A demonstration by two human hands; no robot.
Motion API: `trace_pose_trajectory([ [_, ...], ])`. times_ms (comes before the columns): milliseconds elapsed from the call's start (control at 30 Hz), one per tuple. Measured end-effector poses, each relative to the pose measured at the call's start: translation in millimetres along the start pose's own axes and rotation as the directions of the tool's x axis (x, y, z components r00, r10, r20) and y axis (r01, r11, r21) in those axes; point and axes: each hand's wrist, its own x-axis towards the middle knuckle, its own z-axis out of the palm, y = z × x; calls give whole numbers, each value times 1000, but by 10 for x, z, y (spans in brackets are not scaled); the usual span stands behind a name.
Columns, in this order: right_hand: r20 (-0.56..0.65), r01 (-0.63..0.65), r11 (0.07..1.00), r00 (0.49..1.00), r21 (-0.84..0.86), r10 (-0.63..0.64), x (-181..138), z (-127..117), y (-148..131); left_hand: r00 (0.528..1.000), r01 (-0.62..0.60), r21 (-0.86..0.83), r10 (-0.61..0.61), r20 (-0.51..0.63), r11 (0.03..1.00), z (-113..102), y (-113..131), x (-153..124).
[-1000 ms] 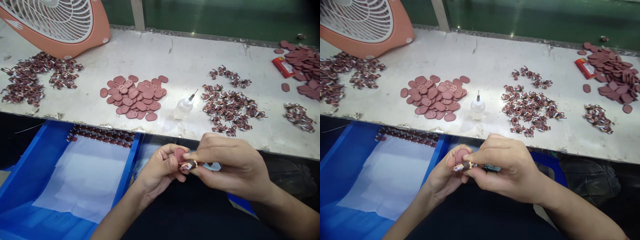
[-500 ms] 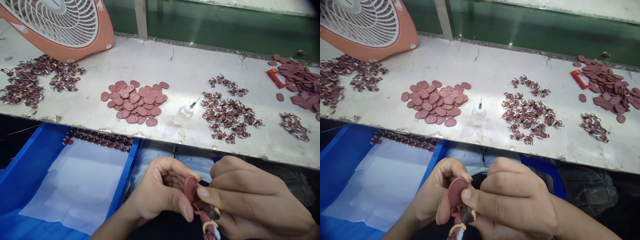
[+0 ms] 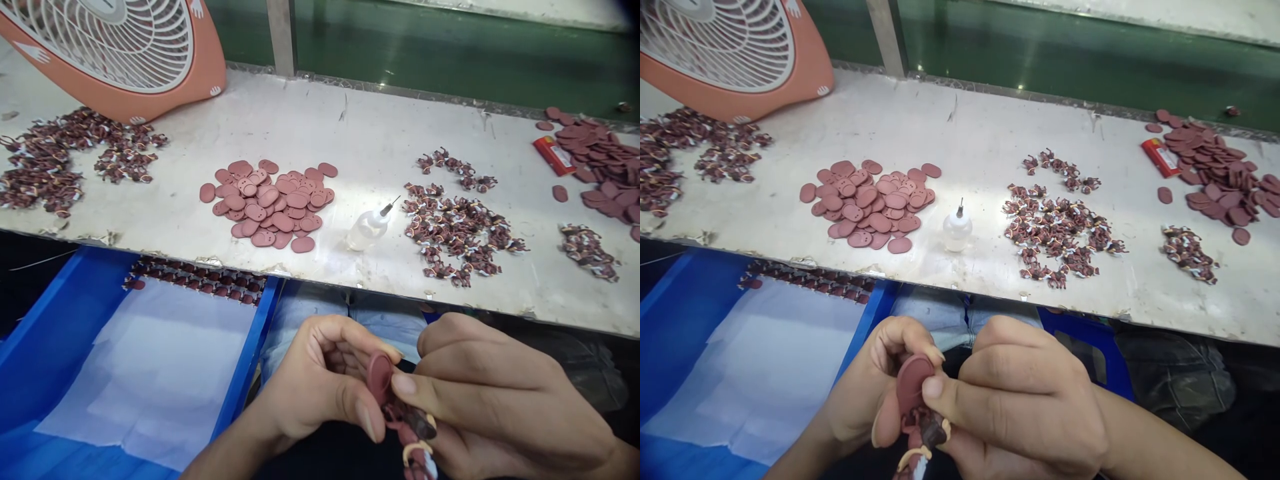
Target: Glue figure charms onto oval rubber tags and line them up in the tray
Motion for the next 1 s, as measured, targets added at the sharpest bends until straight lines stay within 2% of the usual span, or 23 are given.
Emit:
trace_pose_trajectory([
  [200,-85,-9,1000,996,-13,8,61,37,-19,1000,-14,-70,16,23,997,-40,-15,40],
  [367,-172,-19,1000,985,15,21,97,78,-32,999,-21,-63,23,34,998,-53,-9,38],
  [467,-175,-36,999,984,26,40,64,120,0,999,-27,-38,28,44,999,-35,-12,47],
  [633,-292,-19,989,954,148,62,-11,193,109,997,-11,-59,16,78,998,-51,-22,134],
  [700,-269,-46,980,958,195,99,-14,169,146,998,-1,-79,6,55,997,-87,-33,169],
  [867,-189,-234,950,943,208,274,37,-2,175,999,31,-128,-33,-15,991,-137,-54,201],
  [1000,-120,-253,939,951,231,286,72,-84,182,997,36,-156,-45,-55,987,-109,-41,194],
])
